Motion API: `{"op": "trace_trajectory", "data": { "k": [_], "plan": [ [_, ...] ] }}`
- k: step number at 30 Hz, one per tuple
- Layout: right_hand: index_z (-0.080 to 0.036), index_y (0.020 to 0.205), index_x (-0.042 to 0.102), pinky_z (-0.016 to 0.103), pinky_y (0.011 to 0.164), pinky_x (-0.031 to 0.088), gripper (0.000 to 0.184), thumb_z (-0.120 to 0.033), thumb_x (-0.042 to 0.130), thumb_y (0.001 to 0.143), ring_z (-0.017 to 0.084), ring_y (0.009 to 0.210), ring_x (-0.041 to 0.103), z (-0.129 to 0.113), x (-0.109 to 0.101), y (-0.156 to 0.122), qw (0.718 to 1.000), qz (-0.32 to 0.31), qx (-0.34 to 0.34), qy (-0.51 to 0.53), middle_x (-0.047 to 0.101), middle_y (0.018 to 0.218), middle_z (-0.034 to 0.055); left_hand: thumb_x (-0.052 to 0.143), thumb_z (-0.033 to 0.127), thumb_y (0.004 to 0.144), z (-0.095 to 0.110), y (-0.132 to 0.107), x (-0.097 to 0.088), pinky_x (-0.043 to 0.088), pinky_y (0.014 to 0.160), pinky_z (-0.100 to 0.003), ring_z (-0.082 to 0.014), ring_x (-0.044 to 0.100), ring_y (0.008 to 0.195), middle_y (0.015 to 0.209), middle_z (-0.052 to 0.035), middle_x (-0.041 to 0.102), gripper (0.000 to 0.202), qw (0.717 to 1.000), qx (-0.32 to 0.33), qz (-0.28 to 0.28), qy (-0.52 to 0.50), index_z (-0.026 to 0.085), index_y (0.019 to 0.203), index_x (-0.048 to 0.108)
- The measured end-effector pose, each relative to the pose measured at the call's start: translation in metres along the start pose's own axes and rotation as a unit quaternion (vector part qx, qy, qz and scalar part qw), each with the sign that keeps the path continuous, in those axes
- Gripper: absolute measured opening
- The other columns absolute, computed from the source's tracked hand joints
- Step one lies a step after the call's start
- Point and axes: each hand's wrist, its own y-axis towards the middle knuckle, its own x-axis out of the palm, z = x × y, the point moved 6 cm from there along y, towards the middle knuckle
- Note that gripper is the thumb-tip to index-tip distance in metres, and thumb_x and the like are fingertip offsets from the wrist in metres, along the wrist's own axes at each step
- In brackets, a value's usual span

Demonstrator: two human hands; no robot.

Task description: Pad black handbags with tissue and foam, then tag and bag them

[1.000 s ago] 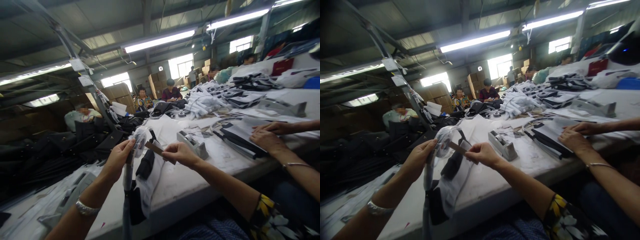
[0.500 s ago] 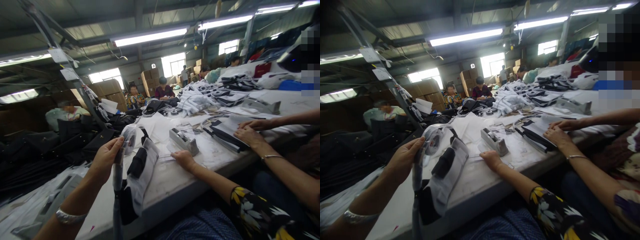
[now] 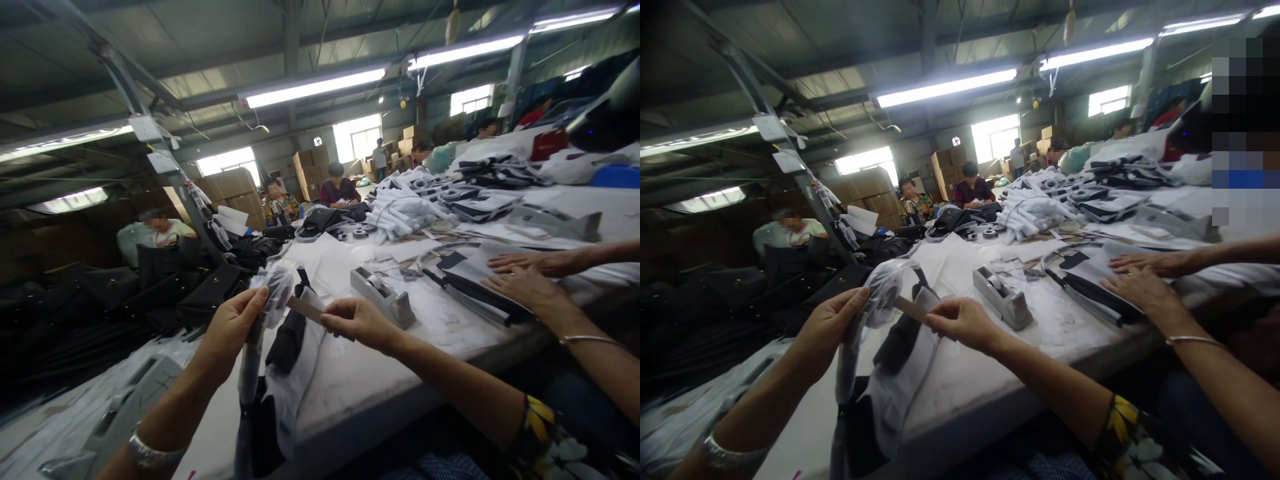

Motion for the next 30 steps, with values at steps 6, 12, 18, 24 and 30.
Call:
{"op": "trace_trajectory", "data": {
  "k": [6,12,18,24,30],
  "plan": [
    [-0.013,0.097,0.077,0.022,0.054,0.034,0.047,-0.055,0.073,0.077,0.009,0.057,0.047,-0.018,0.025,0.029,0.999,0.001,-0.034,0.039,0.061,0.065,-0.0009,0.068,0.065,0.076,0.010,-0.005,0.008,0.042,0.059,-0.023,-0.0173,0.055,0.067,0.077,-0.0024,0.067,0.054,0.999,0.021,-0.008,0.038,0.019,0.105,0.074],
    [-0.014,0.088,0.076,0.022,0.066,0.040,0.035,-0.039,0.082,0.065,0.009,0.067,0.051,-0.042,0.046,0.043,0.975,-0.070,0.028,0.210,0.064,0.075,0.0002,0.062,0.061,0.083,0.026,-0.008,0.011,0.045,0.076,-0.027,-0.0240,0.061,0.084,0.088,-0.0039,0.071,0.049,0.991,0.086,-0.014,0.103,0.021,0.109,0.075],
    [-0.015,0.087,0.074,0.026,0.078,0.045,0.032,-0.043,0.079,0.070,0.015,0.085,0.059,-0.052,0.045,0.034,0.956,-0.059,0.093,0.274,0.068,0.090,0.0037,0.061,0.059,0.083,0.040,-0.011,0.001,0.043,0.094,-0.033,-0.0296,0.063,0.102,0.105,-0.0053,0.073,0.044,0.957,0.155,0.035,0.243,0.027,0.109,0.076],
    [-0.016,0.096,0.076,0.027,0.079,0.039,0.047,-0.055,0.081,0.069,0.014,0.083,0.058,-0.056,0.048,0.034,0.976,-0.013,0.065,0.208,0.070,0.089,0.0031,0.061,0.058,0.084,0.037,-0.013,0.000,0.047,0.093,-0.034,-0.0269,0.062,0.107,0.112,-0.0082,0.067,0.042,0.956,0.183,0.074,0.218,0.026,0.106,0.076],
    [-0.016,0.087,0.075,0.026,0.077,0.040,0.041,-0.052,0.081,0.070,0.013,0.081,0.059,-0.055,0.048,0.034,0.974,-0.019,0.062,0.218,0.069,0.085,0.0016,0.081,0.046,0.074,0.007,-0.010,0.005,0.052,0.087,-0.030,-0.0217,0.066,0.106,0.129,-0.0092,0.062,0.105,0.990,0.017,0.099,-0.100,0.039,0.155,0.015]
  ]
}}
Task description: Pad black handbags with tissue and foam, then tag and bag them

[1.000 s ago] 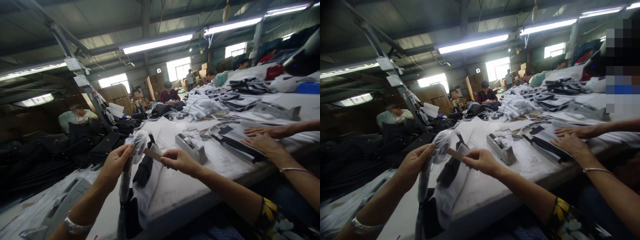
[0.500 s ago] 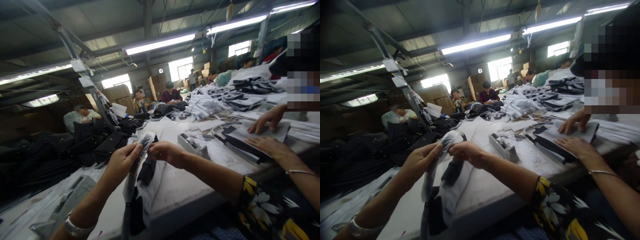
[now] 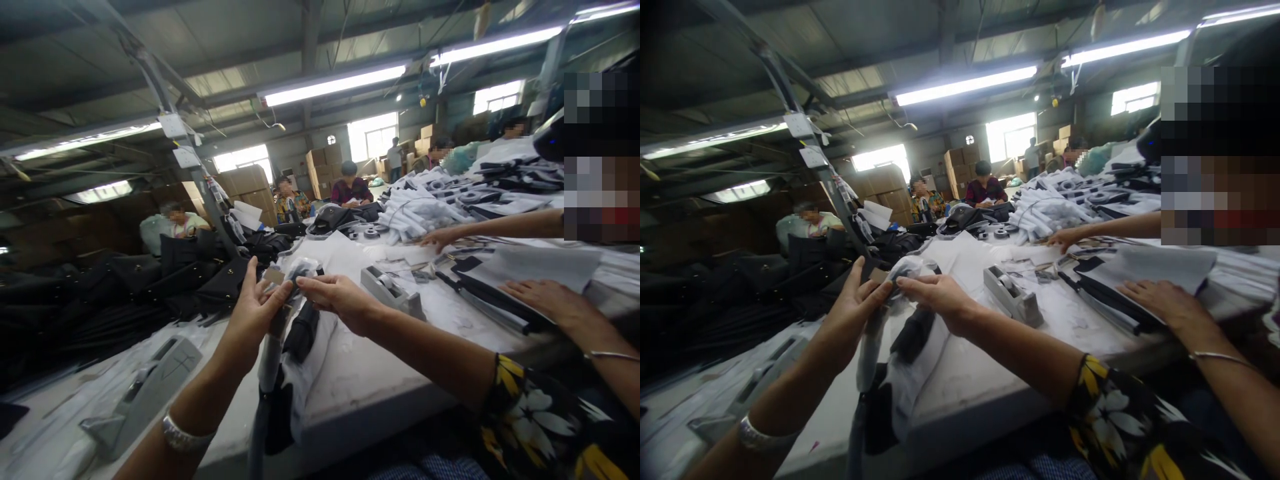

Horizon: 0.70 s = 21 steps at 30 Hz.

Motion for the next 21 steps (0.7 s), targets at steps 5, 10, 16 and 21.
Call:
{"op": "trace_trajectory", "data": {
  "k": [5,10,16,21],
  "plan": [
    [-0.015,0.089,0.072,0.029,0.083,0.049,0.035,-0.049,0.074,0.081,0.014,0.082,0.062,0.003,-0.003,-0.004,0.989,-0.039,0.017,0.138,0.070,0.089,0.0030,0.084,0.040,0.071,0.003,-0.006,0.008,0.050,0.065,-0.021,-0.0132,0.066,0.074,0.088,0.0033,0.066,0.107,0.996,0.015,-0.014,-0.088,0.038,0.154,0.016],
    [-0.013,0.095,0.075,0.031,0.100,0.048,0.028,-0.038,0.077,0.080,0.016,0.096,0.066,0.015,0.003,-0.012,0.967,-0.094,-0.002,0.236,0.072,0.099,0.0057,0.083,0.040,0.072,0.006,-0.008,0.005,0.049,0.076,-0.021,-0.0139,0.066,0.086,0.092,0.0015,0.069,0.089,0.997,0.046,-0.007,-0.062,0.029,0.147,0.039],
    [-0.016,0.107,0.076,0.033,0.104,0.045,0.036,-0.042,0.078,0.081,0.017,0.101,0.066,0.015,0.019,-0.013,0.976,-0.092,-0.111,0.164,0.073,0.105,0.0078,0.081,0.043,0.074,0.008,-0.010,0.005,0.050,0.085,-0.028,-0.0213,0.067,0.101,0.103,-0.0033,0.072,0.074,0.998,0.056,-0.017,-0.036,0.025,0.138,0.051],
    [-0.019,0.104,0.077,0.031,0.093,0.049,0.036,-0.045,0.078,0.080,0.017,0.094,0.066,0.015,0.022,-0.012,0.983,-0.034,-0.130,0.122,0.073,0.103,0.0068,0.078,0.044,0.077,0.012,-0.012,0.000,0.051,0.089,-0.031,-0.0213,0.068,0.100,0.105,-0.0037,0.072,0.070,0.995,0.098,-0.007,0.005,0.026,0.138,0.050]
  ]
}}
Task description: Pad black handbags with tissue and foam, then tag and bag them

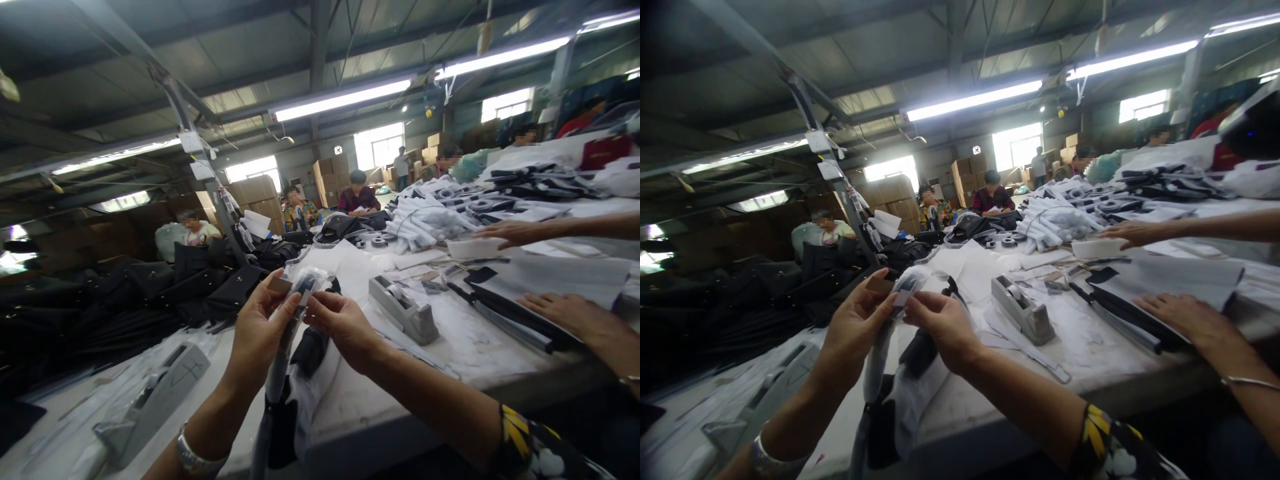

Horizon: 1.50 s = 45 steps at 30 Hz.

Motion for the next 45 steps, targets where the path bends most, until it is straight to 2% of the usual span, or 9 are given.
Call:
{"op": "trace_trajectory", "data": {
  "k": [7,13,19,24,27,32,37,40,45],
  "plan": [
    [-0.019,0.098,0.077,0.036,0.092,0.050,0.033,-0.043,0.081,0.076,0.020,0.089,0.066,-0.004,0.000,-0.004,1.000,0.019,-0.010,-0.022,0.073,0.091,0.0052,0.076,0.042,0.079,0.011,-0.007,0.000,0.050,0.098,-0.038,-0.0243,0.066,0.110,0.116,-0.0058,0.071,0.053,0.991,0.076,0.015,0.108,0.025,0.127,0.061],
    [-0.016,0.091,0.071,0.023,0.064,0.042,0.037,-0.045,0.084,0.071,0.011,0.069,0.055,-0.001,-0.006,0.000,0.994,0.076,-0.024,-0.074,0.065,0.080,0.0000,0.068,0.045,0.086,0.016,-0.020,0.000,0.046,0.105,-0.040,-0.0258,0.064,0.116,0.122,-0.0054,0.070,0.038,0.986,0.081,0.015,0.148,0.024,0.118,0.069],
    [-0.014,0.089,0.065,0.022,0.058,0.039,0.045,-0.049,0.085,0.067,0.010,0.064,0.052,-0.001,0.000,0.000,0.988,0.103,-0.024,-0.109,0.063,0.076,-0.0003,0.063,0.047,0.088,0.025,-0.019,-0.005,0.052,0.091,-0.033,-0.0237,0.071,0.096,0.104,-0.0022,0.076,0.032,0.966,0.095,0.043,0.237,0.024,0.106,0.074],
    [-0.013,0.085,0.066,0.026,0.071,0.049,0.039,-0.047,0.081,0.075,0.012,0.071,0.061,0.000,0.001,-0.002,0.998,0.025,-0.014,-0.058,0.066,0.077,0.0021,0.061,0.046,0.090,0.031,-0.018,-0.007,0.052,0.080,-0.025,-0.0200,0.072,0.092,0.100,0.0031,0.077,0.027,0.941,0.128,0.045,0.310,0.027,0.105,0.075],
    [-0.013,0.088,0.067,0.027,0.074,0.050,0.038,-0.049,0.076,0.079,0.012,0.071,0.061,-0.001,-0.001,-0.003,0.998,0.029,-0.015,-0.055,0.066,0.076,0.0024,0.060,0.044,0.092,0.037,-0.022,-0.004,0.053,0.077,-0.025,-0.0198,0.073,0.090,0.101,0.0016,0.077,0.026,0.909,0.172,0.068,0.374,0.027,0.106,0.075],
    [-0.014,0.076,0.065,0.025,0.070,0.047,0.036,-0.047,0.077,0.079,0.012,0.068,0.058,-0.004,0.005,-0.004,0.991,0.074,-0.061,-0.091,0.062,0.068,-0.0002,0.055,0.034,0.095,0.049,-0.039,0.014,0.055,0.070,-0.030,-0.0249,0.075,0.085,0.102,-0.0064,0.077,0.028,0.793,0.292,0.143,0.515,0.020,0.112,0.073],
    [-0.014,0.074,0.064,0.023,0.068,0.044,0.035,-0.045,0.079,0.076,0.011,0.072,0.054,0.001,0.006,-0.001,0.990,0.099,-0.078,-0.060,0.059,0.073,-0.0016,0.044,0.020,0.097,0.040,-0.053,0.039,0.056,0.085,-0.037,-0.0288,0.072,0.099,0.119,-0.0194,0.070,0.039,0.701,0.352,0.158,0.600,0.002,0.127,0.061],
    [-0.014,0.075,0.066,0.023,0.069,0.044,0.034,-0.045,0.080,0.075,0.011,0.073,0.054,0.004,0.003,0.000,0.992,0.096,-0.074,-0.043,0.060,0.075,-0.0013,0.042,0.021,0.097,0.030,-0.052,0.044,0.054,0.094,-0.040,-0.0302,0.065,0.115,0.132,-0.0230,0.061,0.044,0.690,0.351,0.144,0.617,-0.002,0.134,0.054],
    [-0.015,0.079,0.070,0.023,0.071,0.046,0.033,-0.046,0.078,0.078,0.012,0.074,0.057,0.005,-0.001,-0.002,0.994,0.089,-0.058,-0.034,0.065,0.077,0.0007,0.042,0.027,0.098,0.021,-0.050,0.044,0.050,0.102,-0.045,-0.0320,0.054,0.130,0.144,-0.0239,0.050,0.051,0.709,0.327,0.123,0.613,-0.002,0.141,0.046]
  ]
}}
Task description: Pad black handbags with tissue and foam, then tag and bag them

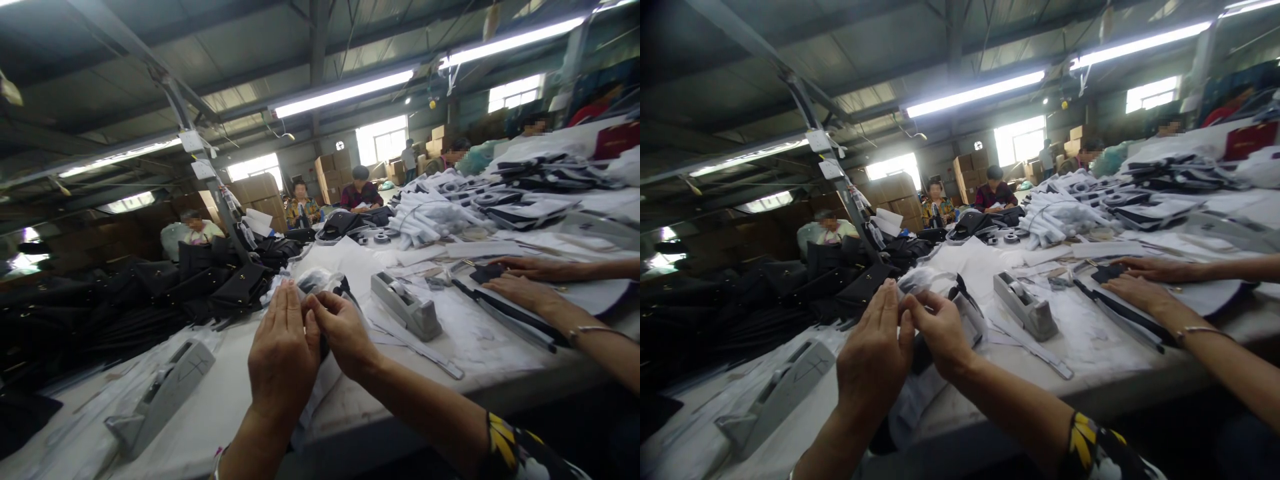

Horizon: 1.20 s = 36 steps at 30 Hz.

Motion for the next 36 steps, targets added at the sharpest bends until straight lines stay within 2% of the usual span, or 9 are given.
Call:
{"op": "trace_trajectory", "data": {
  "k": [8,11,14,17,21,24,27,31,36],
  "plan": [
    [-0.017,0.081,0.074,0.028,0.078,0.050,0.032,-0.049,0.075,0.080,0.015,0.077,0.064,-0.009,-0.008,0.002,0.997,-0.041,0.015,-0.061,0.069,0.077,0.0017,0.045,0.042,0.098,-0.025,0.006,-0.009,0.041,0.112,-0.042,-0.0281,0.050,0.134,0.144,-0.0150,0.054,0.052,0.963,-0.075,-0.114,-0.232,0.012,0.140,0.053],
    [-0.018,0.081,0.075,0.027,0.076,0.049,0.031,-0.049,0.072,0.082,0.015,0.073,0.063,-0.015,-0.010,0.002,0.993,-0.052,0.006,-0.108,0.069,0.073,0.0007,0.054,0.050,0.093,-0.047,0.011,-0.003,0.046,0.107,-0.039,-0.0269,0.060,0.124,0.131,-0.0077,0.066,0.048,0.891,-0.174,-0.174,-0.381,0.023,0.131,0.062],
    [-0.019,0.086,0.076,0.026,0.069,0.047,0.032,-0.051,0.069,0.083,0.014,0.069,0.062,-0.020,-0.008,0.005,0.985,-0.066,-0.008,-0.162,0.068,0.071,-0.0001,0.066,0.055,0.084,-0.054,0.014,0.012,0.053,0.093,-0.036,-0.0281,0.067,0.110,0.119,-0.0101,0.071,0.056,0.790,-0.243,-0.240,-0.509,0.020,0.127,0.063],
    [-0.020,0.094,0.077,0.028,0.072,0.048,0.036,-0.053,0.064,0.087,0.017,0.076,0.065,-0.030,-0.014,0.011,0.961,-0.122,-0.039,-0.243,0.071,0.082,0.0021,0.072,0.055,0.078,-0.052,0.012,0.023,0.054,0.077,-0.028,-0.0246,0.069,0.096,0.106,-0.0084,0.074,0.055,0.729,-0.299,-0.266,-0.555,0.019,0.118,0.067],
    [-0.024,0.105,0.077,0.033,0.101,0.043,0.033,-0.048,0.061,0.089,0.022,0.108,0.063,-0.054,-0.087,0.029,0.879,-0.066,-0.088,-0.464,0.072,0.113,0.0047,0.078,0.055,0.072,-0.055,0.003,0.030,0.053,0.067,-0.023,-0.0217,0.070,0.086,0.099,-0.0058,0.075,0.057,0.697,-0.363,-0.239,-0.571,0.019,0.115,0.068],
    [-0.022,0.094,0.079,0.035,0.116,0.025,0.028,-0.045,0.068,0.083,0.027,0.132,0.049,-0.069,-0.186,0.038,0.806,0.114,0.001,-0.580,0.065,0.131,0.0080,0.079,0.054,0.071,-0.057,-0.001,0.034,0.055,0.068,-0.022,-0.0223,0.070,0.091,0.105,-0.0062,0.075,0.057,0.693,-0.370,-0.212,-0.581,0.019,0.115,0.068],
    [-0.018,0.063,0.074,0.042,0.116,0.023,0.033,-0.049,0.074,0.075,0.038,0.137,0.041,-0.068,-0.252,0.033,0.787,0.163,0.086,-0.589,0.069,0.121,0.0166,0.078,0.055,0.071,-0.056,-0.001,0.039,0.056,0.066,-0.023,-0.0235,0.070,0.091,0.103,-0.0067,0.075,0.058,0.696,-0.366,-0.207,-0.582,0.018,0.114,0.068],
    [-0.016,0.061,0.074,0.045,0.106,0.036,0.050,-0.062,0.066,0.079,0.037,0.121,0.057,-0.053,-0.282,0.020,0.811,0.167,0.166,-0.536,0.074,0.104,0.0198,0.079,0.056,0.069,-0.057,-0.001,0.044,0.056,0.063,-0.022,-0.0234,0.071,0.087,0.099,-0.0063,0.075,0.059,0.694,-0.375,-0.207,-0.578,0.019,0.114,0.069],
    [-0.013,0.077,0.077,0.046,0.103,0.040,0.062,-0.072,0.058,0.079,0.035,0.132,0.050,-0.054,-0.276,0.017,0.874,0.167,0.146,-0.433,0.064,0.130,0.0195,0.080,0.055,0.068,-0.064,-0.005,0.048,0.052,0.050,-0.019,-0.0195,0.070,0.073,0.093,-0.0051,0.075,0.063,0.672,-0.412,-0.202,-0.582,0.020,0.119,0.067]
  ]
}}
